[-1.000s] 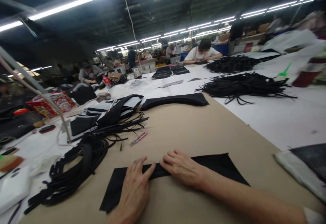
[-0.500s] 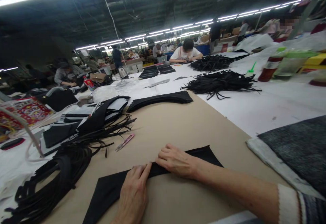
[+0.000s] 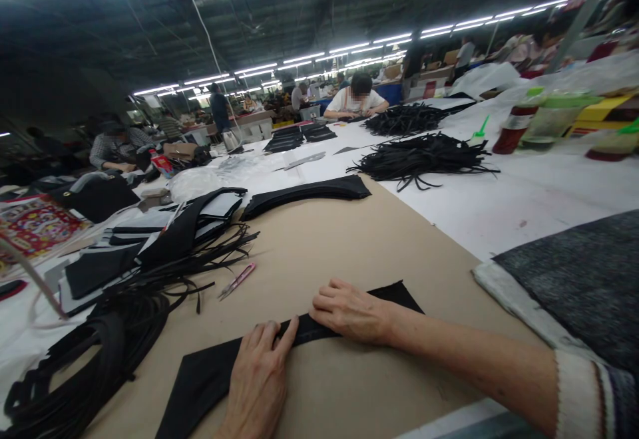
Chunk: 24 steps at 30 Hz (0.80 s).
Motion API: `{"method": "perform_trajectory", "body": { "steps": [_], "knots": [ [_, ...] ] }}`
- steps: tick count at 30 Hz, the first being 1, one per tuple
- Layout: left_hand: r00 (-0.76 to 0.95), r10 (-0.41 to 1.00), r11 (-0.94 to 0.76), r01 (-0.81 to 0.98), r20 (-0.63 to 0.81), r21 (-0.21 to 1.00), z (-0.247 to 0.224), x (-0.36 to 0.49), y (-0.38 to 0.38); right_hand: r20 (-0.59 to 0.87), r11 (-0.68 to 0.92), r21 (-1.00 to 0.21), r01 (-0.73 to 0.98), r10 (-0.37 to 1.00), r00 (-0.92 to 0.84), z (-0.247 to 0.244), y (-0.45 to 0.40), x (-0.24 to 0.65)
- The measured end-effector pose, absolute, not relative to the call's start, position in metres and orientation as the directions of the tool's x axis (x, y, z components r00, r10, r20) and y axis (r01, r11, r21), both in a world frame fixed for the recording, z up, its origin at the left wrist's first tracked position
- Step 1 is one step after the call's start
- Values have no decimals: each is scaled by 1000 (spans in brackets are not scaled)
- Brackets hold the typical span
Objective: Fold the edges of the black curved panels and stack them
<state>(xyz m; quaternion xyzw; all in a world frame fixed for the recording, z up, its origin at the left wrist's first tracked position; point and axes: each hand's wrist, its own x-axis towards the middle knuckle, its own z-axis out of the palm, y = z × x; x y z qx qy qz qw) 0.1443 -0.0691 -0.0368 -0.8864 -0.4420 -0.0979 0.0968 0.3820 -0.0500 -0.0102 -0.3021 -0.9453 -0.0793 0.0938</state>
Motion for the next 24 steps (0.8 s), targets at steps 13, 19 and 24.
{"method": "perform_trajectory", "body": {
  "steps": [13, 19, 24],
  "knots": [
    [573, 778, -591, 806, 256, -10, -21, 180, -73, 225, 789, 74, 610, 583, -781, -11, -53, 381],
    [569, 753, -617, 785, 329, 53, -41, 186, -75, 222, 790, 71, 609, 582, -782, -9, -50, 389],
    [586, 751, -630, 773, 304, 65, -40, 183, -70, 238, 778, 92, 622, 589, -772, -10, -50, 409]
  ]
}}
